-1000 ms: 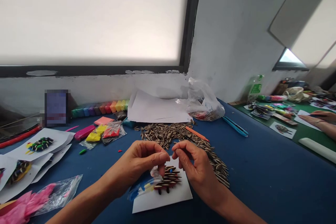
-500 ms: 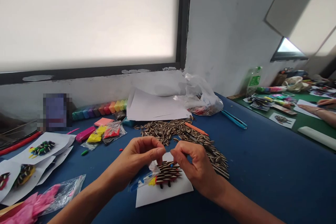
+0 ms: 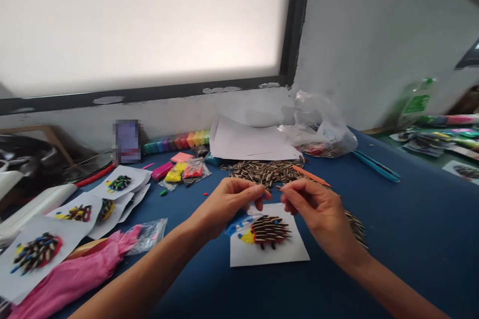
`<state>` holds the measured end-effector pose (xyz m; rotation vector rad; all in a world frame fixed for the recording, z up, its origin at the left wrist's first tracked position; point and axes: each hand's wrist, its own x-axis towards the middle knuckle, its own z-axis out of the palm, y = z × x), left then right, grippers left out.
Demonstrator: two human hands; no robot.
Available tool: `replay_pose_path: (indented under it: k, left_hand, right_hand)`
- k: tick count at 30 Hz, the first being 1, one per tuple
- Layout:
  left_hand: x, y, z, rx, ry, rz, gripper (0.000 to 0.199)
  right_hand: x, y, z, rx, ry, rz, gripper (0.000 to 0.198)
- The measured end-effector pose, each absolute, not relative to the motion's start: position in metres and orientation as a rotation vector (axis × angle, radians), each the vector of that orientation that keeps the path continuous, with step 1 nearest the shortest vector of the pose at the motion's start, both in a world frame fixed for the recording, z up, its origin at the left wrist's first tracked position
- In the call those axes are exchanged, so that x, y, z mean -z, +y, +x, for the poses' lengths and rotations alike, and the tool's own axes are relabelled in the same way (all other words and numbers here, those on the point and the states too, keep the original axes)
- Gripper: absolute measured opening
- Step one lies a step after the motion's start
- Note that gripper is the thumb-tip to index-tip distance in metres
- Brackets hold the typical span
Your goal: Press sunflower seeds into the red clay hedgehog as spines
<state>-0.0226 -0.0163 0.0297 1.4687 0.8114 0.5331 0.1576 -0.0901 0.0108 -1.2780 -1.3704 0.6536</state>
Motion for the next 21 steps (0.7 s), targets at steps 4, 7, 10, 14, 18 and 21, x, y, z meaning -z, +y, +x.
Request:
replay_pose_path:
  k: [4, 7, 10, 14, 18, 21]
  left_hand:
    - [-0.028, -0.014, -0.021, -0.543, 0.772, 1.413, 0.044]
    - [-0.024, -0.013, -0.021, -0.535, 0.759, 1.423, 0.043]
    - [-0.018, -0.015, -0.022, -0.493, 0.741, 1.434, 0.047]
    - [-0.015, -0.019, -0.021, -0.435, 0.697, 1.488, 0.049]
    - [-0.022, -0.019, -0.023, -0.392, 0.647, 1.608, 0.05]
    - [-0.026, -0.005, -0.03, -0.333, 0.671, 1.771, 0.047]
  right_hand:
    - [-0.012, -0.091, 0.159, -0.712, -1.375, -1.271, 0.027]
    - [-0.011, -0.091, 0.158, -0.631, -1.395, -1.3, 0.018]
    - [-0.011, -0.092, 0.154, -0.506, -1.491, -1.307, 0.015]
    - [-0.01, -0.093, 0.15, -0.468, -1.598, -1.263, 0.013]
    - [-0.01, -0.094, 0.148, -0.454, -1.643, -1.226, 0.006]
    - [-0.011, -0.094, 0.15, -0.428, -1.678, -1.23, 0.007]
